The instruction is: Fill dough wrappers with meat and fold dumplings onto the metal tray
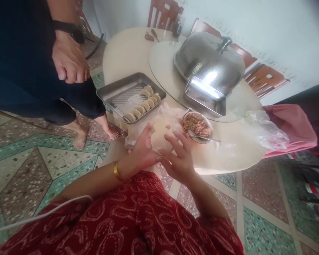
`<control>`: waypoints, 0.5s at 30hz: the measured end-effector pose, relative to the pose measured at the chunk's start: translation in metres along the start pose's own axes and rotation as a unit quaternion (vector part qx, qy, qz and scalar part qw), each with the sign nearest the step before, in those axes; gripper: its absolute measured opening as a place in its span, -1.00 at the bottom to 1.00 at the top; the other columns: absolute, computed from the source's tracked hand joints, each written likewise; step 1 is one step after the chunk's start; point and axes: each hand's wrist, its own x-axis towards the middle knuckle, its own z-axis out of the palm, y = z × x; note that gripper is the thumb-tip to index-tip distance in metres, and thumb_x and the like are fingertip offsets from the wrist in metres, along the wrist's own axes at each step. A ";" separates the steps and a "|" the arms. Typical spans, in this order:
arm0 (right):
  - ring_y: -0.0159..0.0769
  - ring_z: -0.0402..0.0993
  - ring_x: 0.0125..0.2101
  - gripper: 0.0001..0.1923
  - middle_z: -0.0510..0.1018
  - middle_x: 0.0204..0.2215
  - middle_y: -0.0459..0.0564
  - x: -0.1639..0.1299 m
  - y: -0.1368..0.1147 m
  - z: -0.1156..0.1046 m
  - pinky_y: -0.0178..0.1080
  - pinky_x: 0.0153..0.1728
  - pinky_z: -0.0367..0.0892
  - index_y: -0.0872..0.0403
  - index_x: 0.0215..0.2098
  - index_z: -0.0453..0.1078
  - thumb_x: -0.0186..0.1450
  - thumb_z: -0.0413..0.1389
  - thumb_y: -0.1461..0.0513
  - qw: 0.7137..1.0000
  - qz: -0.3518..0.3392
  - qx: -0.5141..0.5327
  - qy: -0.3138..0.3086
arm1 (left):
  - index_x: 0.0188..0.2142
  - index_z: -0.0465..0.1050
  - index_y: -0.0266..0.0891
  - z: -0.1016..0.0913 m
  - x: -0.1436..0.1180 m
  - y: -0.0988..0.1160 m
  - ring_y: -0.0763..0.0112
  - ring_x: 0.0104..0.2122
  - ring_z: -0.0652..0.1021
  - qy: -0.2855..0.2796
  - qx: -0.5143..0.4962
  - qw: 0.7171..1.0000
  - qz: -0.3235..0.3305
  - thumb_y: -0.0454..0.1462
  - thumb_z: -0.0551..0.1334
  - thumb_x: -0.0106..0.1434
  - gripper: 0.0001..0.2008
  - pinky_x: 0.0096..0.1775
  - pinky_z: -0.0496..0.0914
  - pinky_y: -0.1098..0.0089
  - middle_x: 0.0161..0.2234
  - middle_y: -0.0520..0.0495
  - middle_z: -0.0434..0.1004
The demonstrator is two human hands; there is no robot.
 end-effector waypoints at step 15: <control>-0.12 0.37 0.09 -0.90 0.60 -0.07 -0.02 0.006 -0.013 0.006 0.06 0.30 0.02 -0.04 -0.32 0.42 0.34 0.11 0.28 0.997 0.007 -0.036 -0.062 | 0.11 0.38 -0.33 0.003 -0.005 0.006 0.16 -0.16 0.58 0.066 0.011 0.998 0.005 0.05 -0.09 0.42 -0.42 -0.09 0.45 0.22 -0.12 -0.25 0.55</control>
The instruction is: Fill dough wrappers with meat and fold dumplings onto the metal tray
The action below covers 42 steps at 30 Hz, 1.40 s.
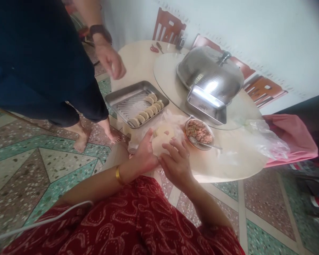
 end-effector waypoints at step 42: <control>-0.14 0.43 0.07 -0.89 0.59 -0.01 0.08 0.019 0.048 0.002 -0.07 -0.08 0.48 0.01 -0.38 0.49 0.28 0.16 0.18 0.929 0.186 0.294 -0.126 | -0.17 0.46 -0.36 -0.012 -0.009 -0.010 0.21 -0.30 0.60 0.026 0.011 0.993 -0.117 0.02 0.01 0.41 -0.51 -0.20 0.45 0.29 -0.43 -0.16 0.55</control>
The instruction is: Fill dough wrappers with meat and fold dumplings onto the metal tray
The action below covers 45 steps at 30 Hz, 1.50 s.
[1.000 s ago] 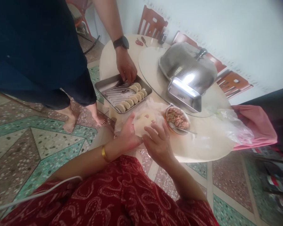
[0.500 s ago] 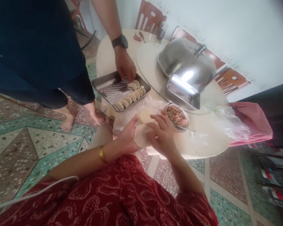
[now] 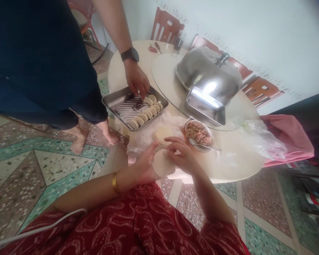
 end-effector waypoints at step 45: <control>-0.59 0.19 -0.69 -0.51 0.39 -0.60 -0.28 -0.074 0.123 -0.060 -0.48 -0.72 0.08 0.07 -0.17 0.44 0.00 0.37 0.04 0.741 0.293 0.423 0.432 | 0.00 0.45 -0.43 0.022 0.058 -0.004 0.17 -0.11 0.62 0.075 0.078 0.993 0.042 -0.04 -0.02 0.43 -0.49 0.01 0.45 0.21 -0.15 -0.31 0.63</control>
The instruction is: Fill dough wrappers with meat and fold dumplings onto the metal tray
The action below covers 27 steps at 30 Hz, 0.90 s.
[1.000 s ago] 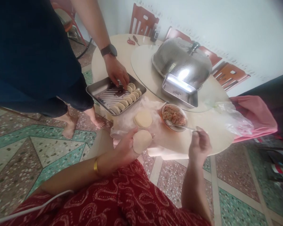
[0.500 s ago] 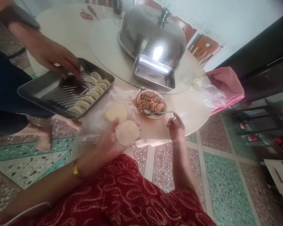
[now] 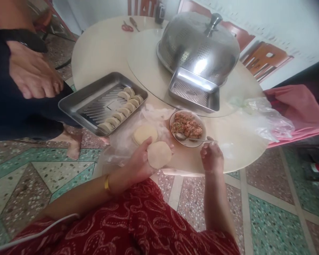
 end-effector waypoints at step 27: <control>-0.27 0.60 -0.25 -0.73 0.63 -0.32 0.01 -0.025 -0.010 0.036 -0.18 -0.22 0.51 0.01 -0.19 0.43 0.43 -0.07 0.12 0.787 -0.450 -0.420 -0.035 | 0.15 0.33 -0.41 -0.002 0.006 0.017 0.18 -0.08 0.62 -0.041 0.021 0.998 0.031 0.00 -0.10 0.45 -0.42 -0.01 0.49 0.25 -0.12 -0.27 0.63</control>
